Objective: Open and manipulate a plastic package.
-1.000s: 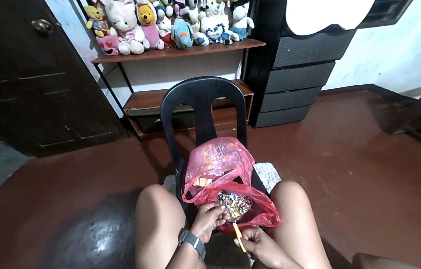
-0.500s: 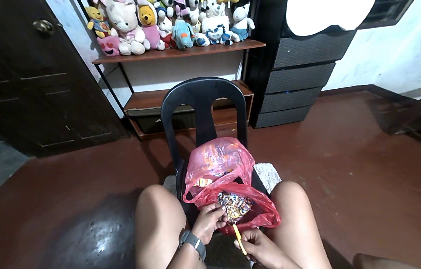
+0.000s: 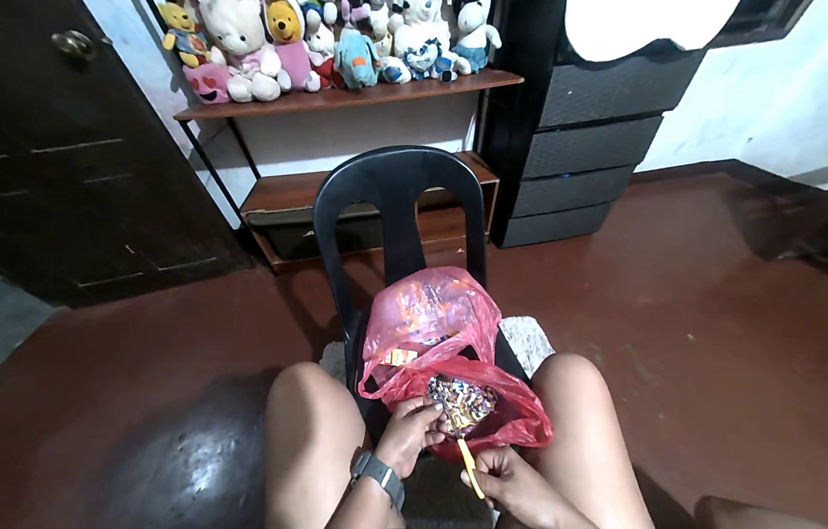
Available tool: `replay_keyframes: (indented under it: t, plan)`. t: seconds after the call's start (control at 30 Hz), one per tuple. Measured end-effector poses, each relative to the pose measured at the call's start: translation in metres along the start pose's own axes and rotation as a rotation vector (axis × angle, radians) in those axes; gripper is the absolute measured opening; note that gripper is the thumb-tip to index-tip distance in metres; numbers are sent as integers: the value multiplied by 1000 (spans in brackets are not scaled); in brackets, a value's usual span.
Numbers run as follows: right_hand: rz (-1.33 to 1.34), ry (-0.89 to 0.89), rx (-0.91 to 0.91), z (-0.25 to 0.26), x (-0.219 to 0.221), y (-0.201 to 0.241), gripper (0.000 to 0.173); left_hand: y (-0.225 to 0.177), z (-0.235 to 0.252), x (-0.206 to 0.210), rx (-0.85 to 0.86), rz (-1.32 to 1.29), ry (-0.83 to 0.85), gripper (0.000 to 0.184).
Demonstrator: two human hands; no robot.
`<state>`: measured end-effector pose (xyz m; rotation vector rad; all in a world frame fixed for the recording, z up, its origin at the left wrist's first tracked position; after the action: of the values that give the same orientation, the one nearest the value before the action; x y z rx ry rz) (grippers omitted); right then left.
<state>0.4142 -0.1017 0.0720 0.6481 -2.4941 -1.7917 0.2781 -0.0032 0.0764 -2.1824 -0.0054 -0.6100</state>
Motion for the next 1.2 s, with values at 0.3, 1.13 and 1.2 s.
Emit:
replay_keyframes:
  t: [0.3,1.13,1.2]
  plan:
    - [55,35,81,-1,3,-1,33,-1,1,0,23,12,-5,15]
    - [-84,-31,20,0,2,-5,39,-2,0,-4,101,157,8,14]
    - [-127,-35,14,1,2,-6,40,-3,0,-4,121,231,15,13]
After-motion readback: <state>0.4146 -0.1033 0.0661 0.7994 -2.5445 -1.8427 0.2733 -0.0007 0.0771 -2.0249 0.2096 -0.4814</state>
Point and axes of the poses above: each hand's wrist, its own z-axis towards the middle knuckle, its own x-axis out of the palm, y = z × x, the point moved 8 cm from there along z, towards the middle knuckle, and after that the axes turned 11 degrees about -z, right-handed, at the moved point
